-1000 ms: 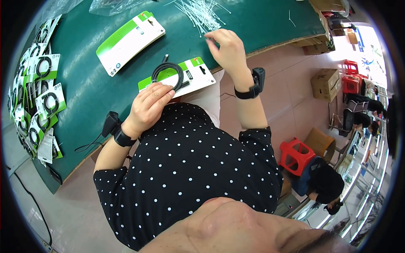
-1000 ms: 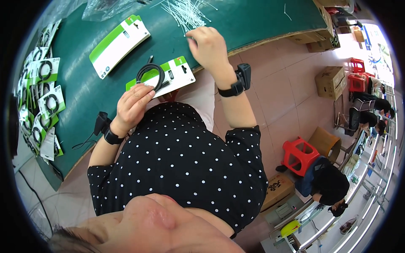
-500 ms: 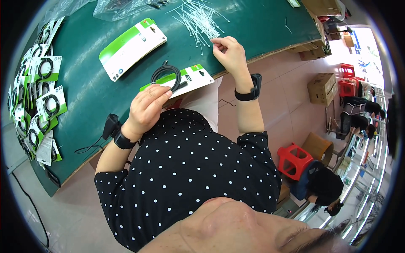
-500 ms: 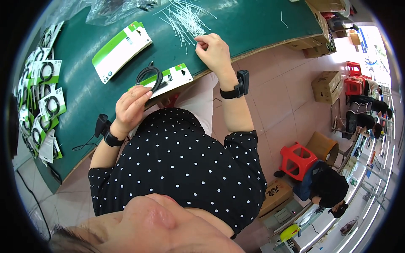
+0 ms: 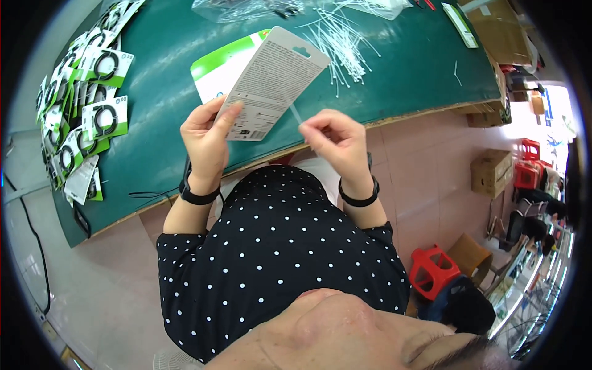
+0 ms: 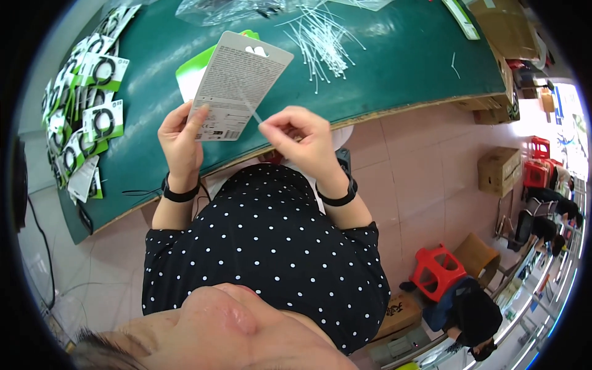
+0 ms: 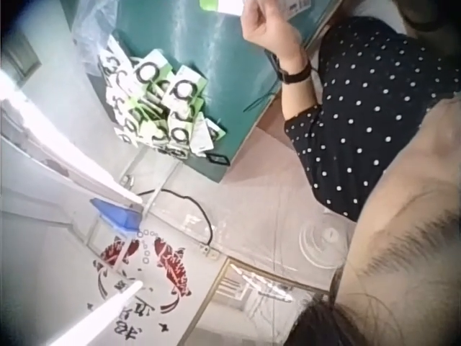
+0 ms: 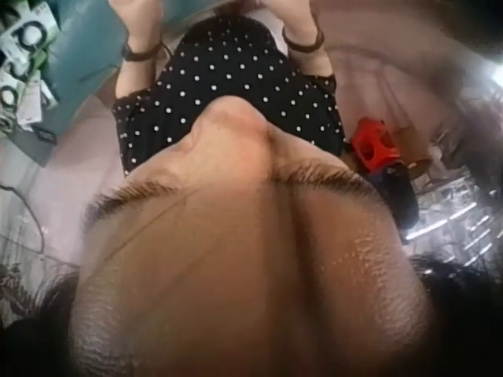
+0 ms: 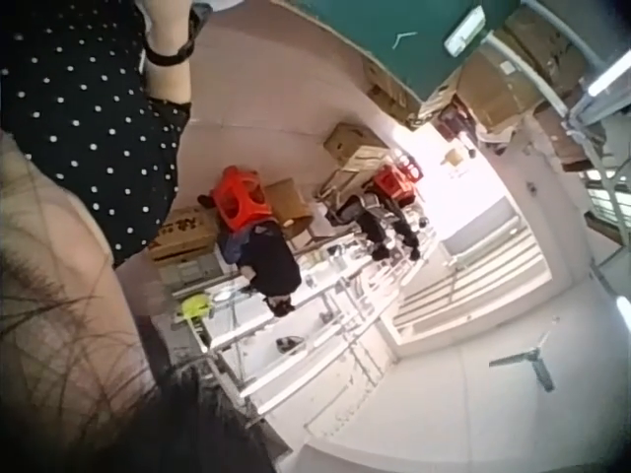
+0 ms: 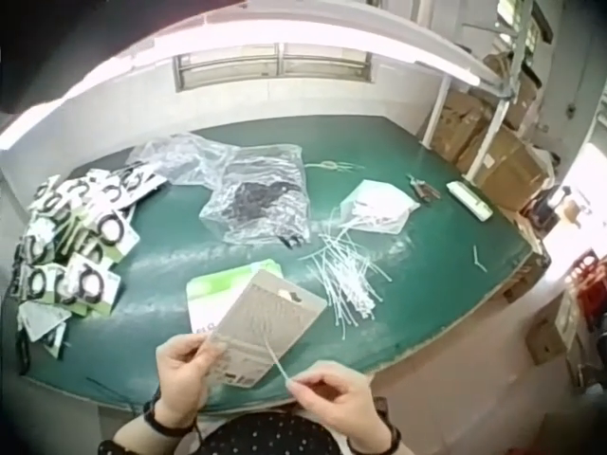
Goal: The person picks up a cable and a cardboard backing, aligns the cable, and secures it by threading a zip tie through the backing. After tightening the tie by hand, they place the packaged cable onto a pile and repeat the process.
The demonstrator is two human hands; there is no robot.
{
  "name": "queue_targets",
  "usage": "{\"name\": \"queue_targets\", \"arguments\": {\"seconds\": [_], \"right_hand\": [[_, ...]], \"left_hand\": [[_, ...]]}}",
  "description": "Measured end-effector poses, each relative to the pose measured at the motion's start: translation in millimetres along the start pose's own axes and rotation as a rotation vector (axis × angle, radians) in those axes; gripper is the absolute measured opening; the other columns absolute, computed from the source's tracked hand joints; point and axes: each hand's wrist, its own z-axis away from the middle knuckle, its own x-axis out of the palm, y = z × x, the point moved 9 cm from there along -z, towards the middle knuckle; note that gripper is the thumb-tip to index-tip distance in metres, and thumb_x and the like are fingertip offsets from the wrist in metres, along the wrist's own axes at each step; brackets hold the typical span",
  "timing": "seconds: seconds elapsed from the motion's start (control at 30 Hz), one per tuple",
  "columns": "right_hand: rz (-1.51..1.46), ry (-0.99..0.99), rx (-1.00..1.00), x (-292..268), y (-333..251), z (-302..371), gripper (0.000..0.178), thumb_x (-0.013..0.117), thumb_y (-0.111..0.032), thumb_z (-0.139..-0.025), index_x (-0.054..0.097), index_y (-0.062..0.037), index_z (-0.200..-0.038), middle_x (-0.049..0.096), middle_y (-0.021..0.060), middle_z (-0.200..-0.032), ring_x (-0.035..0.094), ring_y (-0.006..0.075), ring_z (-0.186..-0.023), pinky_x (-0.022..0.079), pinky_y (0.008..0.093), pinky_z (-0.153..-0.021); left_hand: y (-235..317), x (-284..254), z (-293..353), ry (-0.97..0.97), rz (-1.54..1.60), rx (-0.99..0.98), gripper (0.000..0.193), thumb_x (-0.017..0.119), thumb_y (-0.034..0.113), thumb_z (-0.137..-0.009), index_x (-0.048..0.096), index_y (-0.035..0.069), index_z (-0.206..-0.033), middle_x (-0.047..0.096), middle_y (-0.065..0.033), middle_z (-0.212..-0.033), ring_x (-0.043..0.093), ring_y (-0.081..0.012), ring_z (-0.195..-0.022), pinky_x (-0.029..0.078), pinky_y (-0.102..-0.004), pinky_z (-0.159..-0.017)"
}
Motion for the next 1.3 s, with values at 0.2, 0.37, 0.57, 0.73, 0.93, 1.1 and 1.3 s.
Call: {"name": "queue_targets", "arguments": {"seconds": [0.2, 0.37, 0.57, 0.73, 0.93, 1.1, 1.3], "right_hand": [[0.029, -0.103, 0.132, 37.3, 23.0, -1.7, 0.007, 0.068, -0.006, -0.083, 0.064, -0.0013, -0.08, 0.057, -0.0036, -0.071, 0.05, -0.0004, -0.058, 0.04, 0.0156, -0.052], [0.037, -0.142, 0.191, 42.6, 25.2, 0.3, 0.006, 0.067, -0.002, -0.083, 0.062, 0.0013, -0.081, 0.059, -0.0019, -0.075, 0.053, 0.0006, -0.064, 0.042, 0.0152, -0.057], [0.035, -0.113, 0.203, 42.6, 25.5, 1.4, 0.009, 0.069, -0.006, -0.082, 0.062, -0.0009, -0.079, 0.058, -0.0038, -0.07, 0.05, -0.0007, -0.06, 0.04, 0.0148, -0.054], [0.041, -0.111, 0.196, 42.3, 22.4, 2.0, 0.01, 0.069, -0.008, -0.082, 0.063, -0.0017, -0.078, 0.058, -0.0045, -0.069, 0.049, -0.0011, -0.059, 0.04, 0.0148, -0.052], [0.038, -0.121, 0.232, 44.9, 23.0, 0.4, 0.008, 0.068, -0.005, -0.083, 0.063, 0.0009, -0.082, 0.06, -0.0028, -0.072, 0.052, 0.0002, -0.062, 0.042, 0.0152, -0.056], [0.025, -0.073, 0.207, 42.3, 23.2, -0.3, 0.008, 0.068, -0.005, -0.083, 0.064, 0.002, -0.084, 0.061, -0.0022, -0.071, 0.052, 0.0002, -0.061, 0.042, 0.0154, -0.055], [0.049, -0.046, 0.173, 39.0, 21.2, -1.5, 0.008, 0.068, -0.004, -0.083, 0.063, 0.0022, -0.084, 0.061, -0.002, -0.07, 0.051, -0.0001, -0.06, 0.04, 0.0154, -0.054]], "left_hand": [[-2.2, 0.2, 4.2, 0.039, 0.057, -0.01, 0.024, 0.07, -0.005, -0.08, 0.066, -0.006, -0.103, 0.069, -0.0124, -0.096, 0.064, -0.0131, -0.084, 0.049, -0.0244, -0.079], [-2.4, 0.0, 6.0, 0.05, 0.064, 0.015, 0.024, 0.069, -0.005, -0.08, 0.065, -0.005, -0.104, 0.069, -0.0126, -0.097, 0.064, -0.0135, -0.086, 0.05, -0.0246, -0.079], [3.8, 3.5, 8.7, 0.042, 0.018, 0.092, 0.024, 0.068, -0.006, -0.08, 0.066, -0.005, -0.104, 0.069, -0.0125, -0.098, 0.064, -0.014, -0.089, 0.05, -0.0246, -0.081], [6.6, 4.9, 10.0, 0.03, -0.081, 0.156, 0.023, 0.068, -0.007, -0.08, 0.067, -0.005, -0.103, 0.069, -0.0119, -0.1, 0.064, -0.014, -0.091, 0.049, -0.0244, -0.081], [8.7, 4.8, 11.4, 0.032, -0.194, 0.256, 0.023, 0.068, -0.008, -0.079, 0.068, -0.004, -0.101, 0.068, -0.0124, -0.102, 0.064, -0.0149, -0.092, 0.049, -0.0248, -0.082], [9.1, 6.8, 12.8, 0.026, -0.201, 0.273, 0.024, 0.069, -0.009, -0.078, 0.068, -0.004, -0.101, 0.068, -0.0131, -0.103, 0.064, -0.0158, -0.093, 0.05, -0.0249, -0.081], [13.5, 8.7, 13.8, 0.034, -0.283, 0.339, 0.023, 0.07, -0.008, -0.077, 0.069, -0.003, -0.099, 0.068, -0.0133, -0.102, 0.065, -0.0157, -0.091, 0.051, -0.0252, -0.079]]}}
